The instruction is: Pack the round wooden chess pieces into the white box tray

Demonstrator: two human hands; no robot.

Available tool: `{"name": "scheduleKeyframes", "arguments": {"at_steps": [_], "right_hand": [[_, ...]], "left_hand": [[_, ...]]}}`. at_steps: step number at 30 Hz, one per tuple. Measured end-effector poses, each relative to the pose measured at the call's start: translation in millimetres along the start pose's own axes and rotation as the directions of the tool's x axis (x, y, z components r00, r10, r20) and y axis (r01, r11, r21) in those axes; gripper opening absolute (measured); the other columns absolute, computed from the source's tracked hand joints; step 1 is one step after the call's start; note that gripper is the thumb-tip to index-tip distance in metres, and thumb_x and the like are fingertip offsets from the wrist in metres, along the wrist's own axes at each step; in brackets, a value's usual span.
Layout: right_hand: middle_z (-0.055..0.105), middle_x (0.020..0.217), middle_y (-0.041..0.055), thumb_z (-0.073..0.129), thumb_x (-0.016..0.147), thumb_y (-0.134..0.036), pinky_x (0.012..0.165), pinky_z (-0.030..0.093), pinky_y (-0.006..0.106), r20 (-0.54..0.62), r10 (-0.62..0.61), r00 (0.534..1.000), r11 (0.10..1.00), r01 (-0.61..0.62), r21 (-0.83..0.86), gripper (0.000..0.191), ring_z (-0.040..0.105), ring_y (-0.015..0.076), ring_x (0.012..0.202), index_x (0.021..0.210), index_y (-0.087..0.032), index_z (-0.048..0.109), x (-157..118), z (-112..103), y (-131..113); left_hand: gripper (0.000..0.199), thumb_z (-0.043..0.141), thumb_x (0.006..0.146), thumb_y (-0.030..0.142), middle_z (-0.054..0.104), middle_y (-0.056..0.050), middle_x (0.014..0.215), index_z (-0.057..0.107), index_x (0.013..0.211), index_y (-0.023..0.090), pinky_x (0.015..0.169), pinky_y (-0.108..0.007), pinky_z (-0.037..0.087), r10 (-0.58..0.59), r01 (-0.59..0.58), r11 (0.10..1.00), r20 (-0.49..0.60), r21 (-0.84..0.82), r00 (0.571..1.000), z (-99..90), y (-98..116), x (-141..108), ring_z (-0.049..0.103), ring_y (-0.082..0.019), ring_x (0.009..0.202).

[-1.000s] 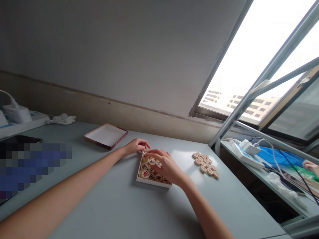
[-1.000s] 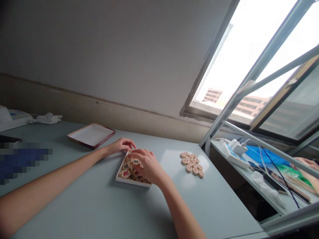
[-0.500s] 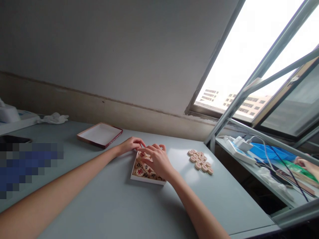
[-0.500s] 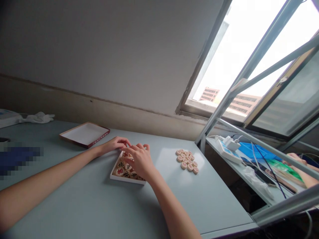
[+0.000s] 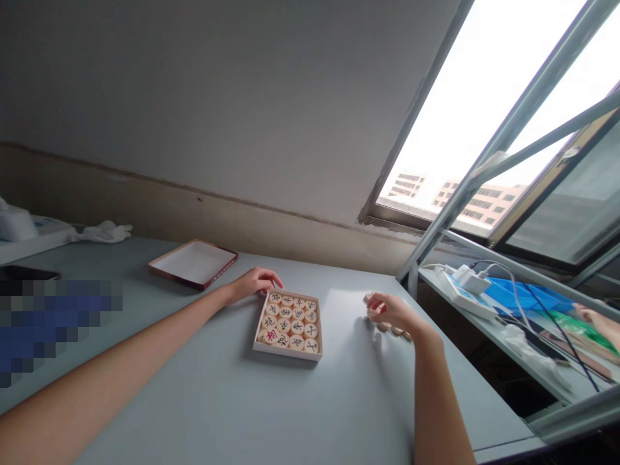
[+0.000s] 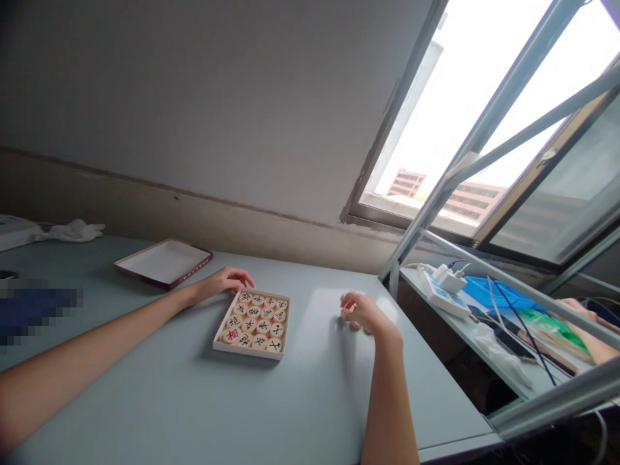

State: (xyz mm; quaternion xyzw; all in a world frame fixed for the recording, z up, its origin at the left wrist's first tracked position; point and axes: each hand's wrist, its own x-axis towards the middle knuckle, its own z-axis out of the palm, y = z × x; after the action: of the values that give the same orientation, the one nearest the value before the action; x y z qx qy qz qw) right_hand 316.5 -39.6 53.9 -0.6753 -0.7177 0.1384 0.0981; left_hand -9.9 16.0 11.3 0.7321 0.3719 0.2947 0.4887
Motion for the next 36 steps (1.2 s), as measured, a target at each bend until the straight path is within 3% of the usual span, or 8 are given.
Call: {"name": "scheduleKeyframes", "arguments": {"at_steps": [6,14,17,19,21,24,27,36], "right_hand": [[0.058,0.077,0.005,0.052,0.06,-0.007,0.068,0.042,0.027,-0.11,-0.034,0.993,0.985,0.015,-0.171,0.016,0.055,0.0161,0.072,0.07,-0.017,0.059,4,6,-2],[0.059,0.07,0.0046,0.049,0.064,-0.008,0.06,0.039,0.026,-0.083,-0.004,0.997,0.958,-0.02,-0.286,0.017,0.055,0.0161,0.065,0.072,-0.017,0.061,2,5,-6],[0.059,0.07,0.0031,0.053,0.065,-0.009,0.061,0.04,0.026,-0.085,-0.01,0.996,0.973,-0.01,-0.229,0.018,0.056,0.0165,0.067,0.078,-0.018,0.061,4,5,-14],[0.059,0.073,0.0017,0.055,0.068,-0.014,0.063,0.042,0.026,-0.05,-0.128,0.991,0.989,0.124,-0.078,0.021,0.056,0.0154,0.07,0.088,-0.02,0.059,5,9,-32],[0.06,0.082,0.0014,0.054,0.073,-0.02,0.065,0.044,0.025,-0.007,-0.347,0.938,0.931,0.345,0.116,0.023,0.056,0.0141,0.074,0.096,-0.022,0.057,2,18,-61],[0.057,0.103,0.0013,0.059,0.072,-0.022,0.078,0.043,0.026,0.036,-0.656,0.754,0.727,0.618,0.3,0.03,0.053,0.0137,0.09,0.102,-0.025,0.056,-8,41,-109],[0.056,0.101,0.0004,0.06,0.073,-0.021,0.084,0.04,0.024,0.056,-0.771,0.634,0.616,0.721,0.319,0.027,0.051,0.013,0.094,0.1,-0.026,0.059,-17,64,-139],[0.06,0.091,0.0011,0.058,0.076,-0.028,0.075,0.042,0.022,-0.083,-0.705,0.704,0.644,0.685,0.342,0.014,0.055,0.0115,0.082,0.088,-0.021,0.061,-9,60,-127]], "left_hand": [[0.026,0.044,0.062,0.022,0.053,0.0,0.063,0.06,0.079,0.01,0.058,-0.022,0.032,0.012,-0.012,1.0,-0.003,0.014,1.0,0.1,0,0,0.044,-0.013,0.064],[0.026,0.044,0.062,0.023,0.052,0.0,0.062,0.059,0.078,0.009,0.058,-0.022,0.032,-0.002,0.002,1.0,-0.019,0.025,1.0,1.5,6,-3,0.042,-0.013,0.063],[0.026,0.043,0.062,0.023,0.052,-0.001,0.064,0.059,0.078,0.009,0.057,-0.022,0.032,0.006,-0.004,0.999,-0.025,0.045,1.0,1.3,5,-3,0.043,-0.013,0.063],[0.026,0.043,0.062,0.023,0.053,-0.001,0.064,0.059,0.078,0.01,0.057,-0.022,0.032,0.005,-0.004,0.998,-0.023,0.063,1.0,0.9,4,-3,0.044,-0.014,0.064],[0.027,0.042,0.063,0.022,0.053,-0.001,0.064,0.06,0.079,0.01,0.057,-0.022,0.033,0.012,-0.01,0.997,-0.023,0.075,1.0,0.4,3,-2,0.045,-0.014,0.064],[0.026,0.042,0.062,0.023,0.054,0.0,0.063,0.06,0.078,0.011,0.057,-0.022,0.034,0.032,-0.03,0.996,-0.023,0.083,0.999,-0.5,0,0,0.045,-0.014,0.063],[0.027,0.043,0.062,0.024,0.054,0.0,0.063,0.061,0.078,0.012,0.057,-0.021,0.034,0.043,-0.041,0.995,-0.012,0.095,0.999,-1.5,-3,1,0.046,-0.014,0.062],[0.026,0.042,0.065,0.021,0.051,0.0,0.063,0.061,0.079,0.012,0.059,-0.022,0.031,0.077,-0.074,0.988,-0.012,0.138,0.997,-2.8,-5,0,0.043,-0.014,0.065]]}}
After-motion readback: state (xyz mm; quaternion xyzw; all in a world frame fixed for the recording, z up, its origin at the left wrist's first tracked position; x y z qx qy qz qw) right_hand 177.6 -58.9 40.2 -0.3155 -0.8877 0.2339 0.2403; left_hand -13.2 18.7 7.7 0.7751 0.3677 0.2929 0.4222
